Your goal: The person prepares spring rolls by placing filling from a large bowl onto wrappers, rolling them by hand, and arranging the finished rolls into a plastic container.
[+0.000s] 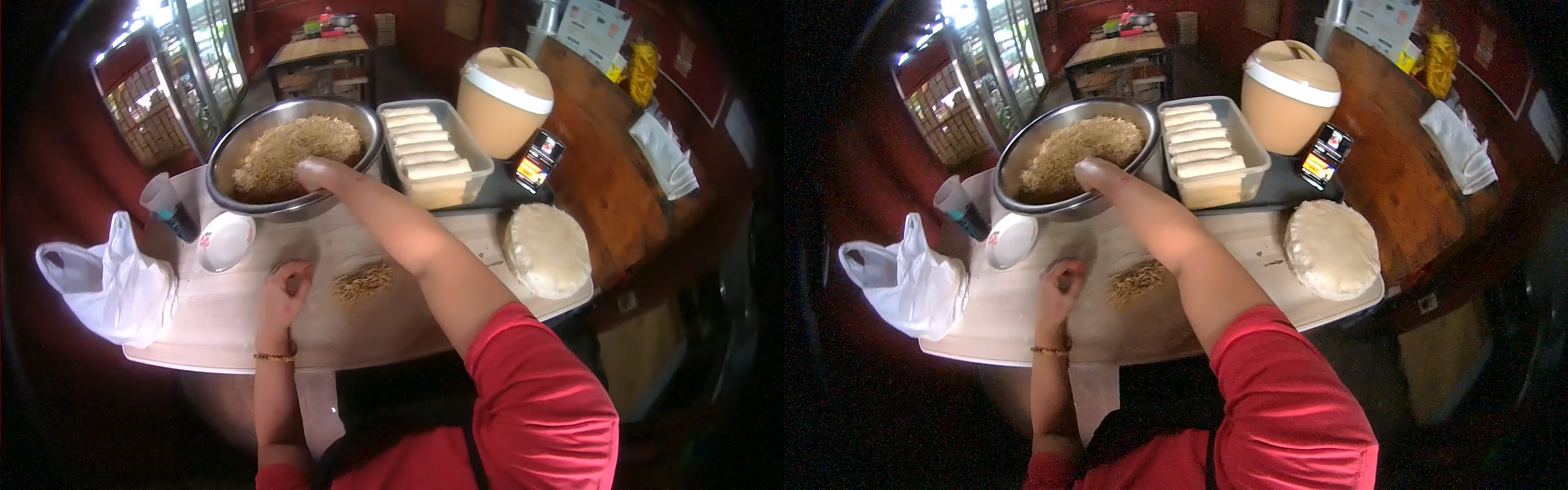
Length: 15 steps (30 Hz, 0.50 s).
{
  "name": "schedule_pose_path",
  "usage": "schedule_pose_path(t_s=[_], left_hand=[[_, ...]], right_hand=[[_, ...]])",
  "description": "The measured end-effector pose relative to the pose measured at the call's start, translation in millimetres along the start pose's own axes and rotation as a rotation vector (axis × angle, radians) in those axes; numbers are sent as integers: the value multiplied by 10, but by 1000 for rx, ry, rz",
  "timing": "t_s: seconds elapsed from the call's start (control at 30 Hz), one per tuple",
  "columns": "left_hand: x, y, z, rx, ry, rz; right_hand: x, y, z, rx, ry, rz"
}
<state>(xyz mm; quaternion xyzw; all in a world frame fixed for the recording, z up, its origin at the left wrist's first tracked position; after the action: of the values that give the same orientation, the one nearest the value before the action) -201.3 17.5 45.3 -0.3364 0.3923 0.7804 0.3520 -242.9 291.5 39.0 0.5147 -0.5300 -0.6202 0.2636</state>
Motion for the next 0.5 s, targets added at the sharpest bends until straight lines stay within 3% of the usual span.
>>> schedule_pose_path(t_s=[0.07,0.1,0.17,0.2,0.27,0.33,0.5], left_hand=[[25,16,-11,-11,60,-16],[86,-6,-14,11,43,-48],[171,-2,-37,6,21,-91],[166,12,-48,-18,13,-106],[104,55,-57,-39,38,-89],[52,73,-47,-45,53,-90],[-2,77,-40,-25,6,-58]], right_hand=[[-16,151,-138,-78,-64,100],[159,127,-86,-246,213,-194],[106,453,-415,-92,-1,52],[-20,48,-68,-34,-5,107],[3,164,-266,21,-13,397],[165,357,-372,-17,157,239],[102,306,-334,1,115,341]])
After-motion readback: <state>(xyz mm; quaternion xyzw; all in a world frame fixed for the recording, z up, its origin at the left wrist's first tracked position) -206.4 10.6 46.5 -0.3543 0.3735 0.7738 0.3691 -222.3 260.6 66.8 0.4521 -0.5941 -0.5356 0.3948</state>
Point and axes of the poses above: each hand's wrist, its own z-axis towards the middle knuckle, its own y-axis out of the back of the hand, x = y × z, the point moved 8 cm from there along z, towards the middle knuckle, and after that the axes turned 11 degrees about -z, right-handed, at the moved point
